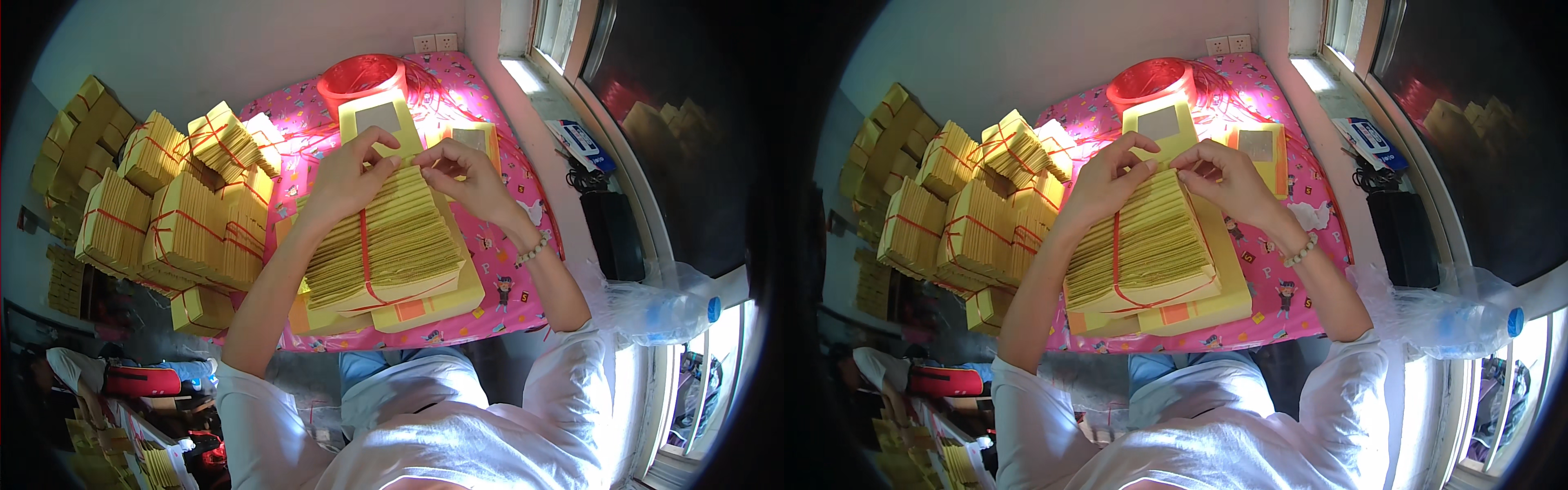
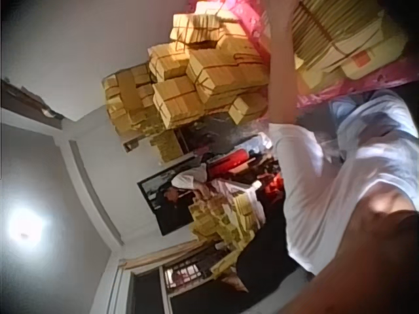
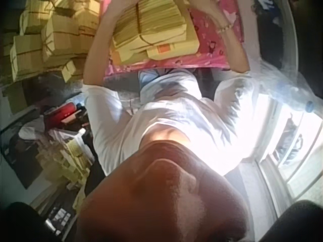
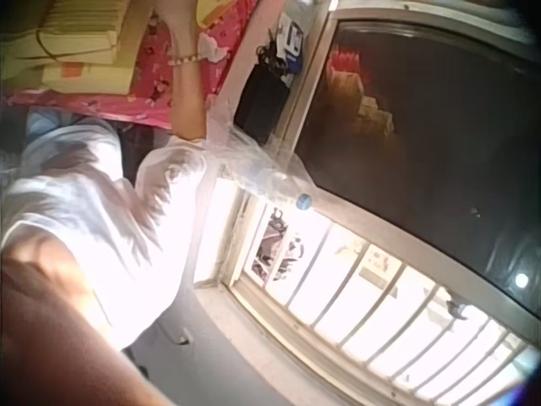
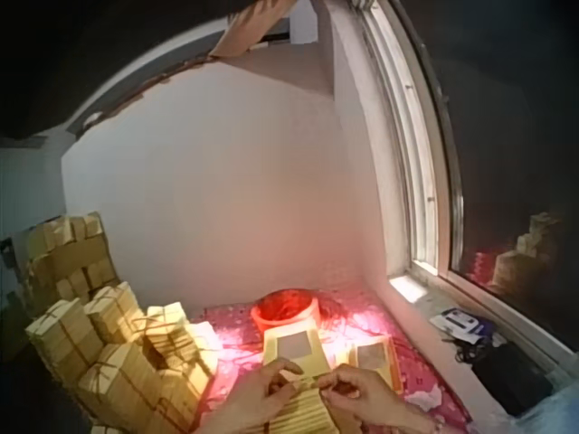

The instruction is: The person stacks yellow paper sheets on a table, aligns them, and ties them into bundles using red string. The person then folds individual yellow paper sheets into small packets and places them into a stack.

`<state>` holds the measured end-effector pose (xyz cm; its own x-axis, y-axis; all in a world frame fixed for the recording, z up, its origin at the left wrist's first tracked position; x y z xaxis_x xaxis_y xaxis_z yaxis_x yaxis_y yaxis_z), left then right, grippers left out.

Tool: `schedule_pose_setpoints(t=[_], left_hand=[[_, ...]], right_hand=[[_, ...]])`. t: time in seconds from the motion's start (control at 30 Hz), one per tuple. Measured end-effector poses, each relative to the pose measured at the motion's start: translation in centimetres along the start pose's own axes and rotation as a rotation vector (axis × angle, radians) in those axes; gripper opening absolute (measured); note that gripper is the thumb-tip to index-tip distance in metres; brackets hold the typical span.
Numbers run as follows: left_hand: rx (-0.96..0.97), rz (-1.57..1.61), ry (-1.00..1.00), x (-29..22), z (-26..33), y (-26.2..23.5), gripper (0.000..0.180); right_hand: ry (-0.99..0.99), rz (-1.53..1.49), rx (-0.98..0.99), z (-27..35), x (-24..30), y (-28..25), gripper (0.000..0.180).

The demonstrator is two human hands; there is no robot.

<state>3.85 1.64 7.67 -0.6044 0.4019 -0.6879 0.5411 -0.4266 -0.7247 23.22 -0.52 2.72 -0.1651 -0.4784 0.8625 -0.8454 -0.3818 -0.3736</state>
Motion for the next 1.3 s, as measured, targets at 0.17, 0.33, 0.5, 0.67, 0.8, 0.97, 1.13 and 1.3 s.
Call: schedule_pose_setpoints(t=[0.17,0.33,0.5,0.67,0.8,0.97,1.13,1.3], left_hand=[[0.063,0.107,0.147,-0.6,0.6,0.4,0.031],[0.072,0.114,0.135,-0.3,0.4,0.6,0.03],[0.111,0.126,0.145,-0.2,0.2,0.5,0.031],[0.129,0.155,0.16,-0.4,0.2,0.5,0.031],[0.128,0.164,0.135,-0.6,0.3,0.5,0.031],[0.161,0.207,0.122,-0.8,0.4,0.4,0.031],[0.189,0.271,0.141,-0.5,0.4,0.5,0.032],[0.192,0.27,0.146,-0.1,0.0,0.6,0.031]], right_hand=[[0.11,-0.031,0.048,-0.5,-0.1,-0.3,0.015],[-0.021,-0.025,0.005,-0.5,-0.6,0.3,0.01],[-0.127,0.096,-0.01,-0.2,-0.1,0.4,0.008],[-0.127,0.162,-0.035,-0.4,0.0,0.6,0.005],[-0.204,0.234,-0.072,-0.5,0.2,0.6,0.008],[-0.199,0.309,-0.044,-0.5,1.1,0.4,0.008],[-0.236,0.348,-0.036,-0.5,1.5,0.4,0.007],[-0.243,0.371,-0.052,-0.6,1.6,0.5,0.007]])
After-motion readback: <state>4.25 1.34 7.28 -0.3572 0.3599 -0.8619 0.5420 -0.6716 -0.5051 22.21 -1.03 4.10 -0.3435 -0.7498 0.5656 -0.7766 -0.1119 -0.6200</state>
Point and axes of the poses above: each hand's wrist, its own z-axis away from the middle knuckle, its own y-axis out of the palm, x = y × z, the point moved 2 cm from there along -z, towards the middle knuckle, and after that the axes turned 15 degrees about x, right-handed, at the moved point
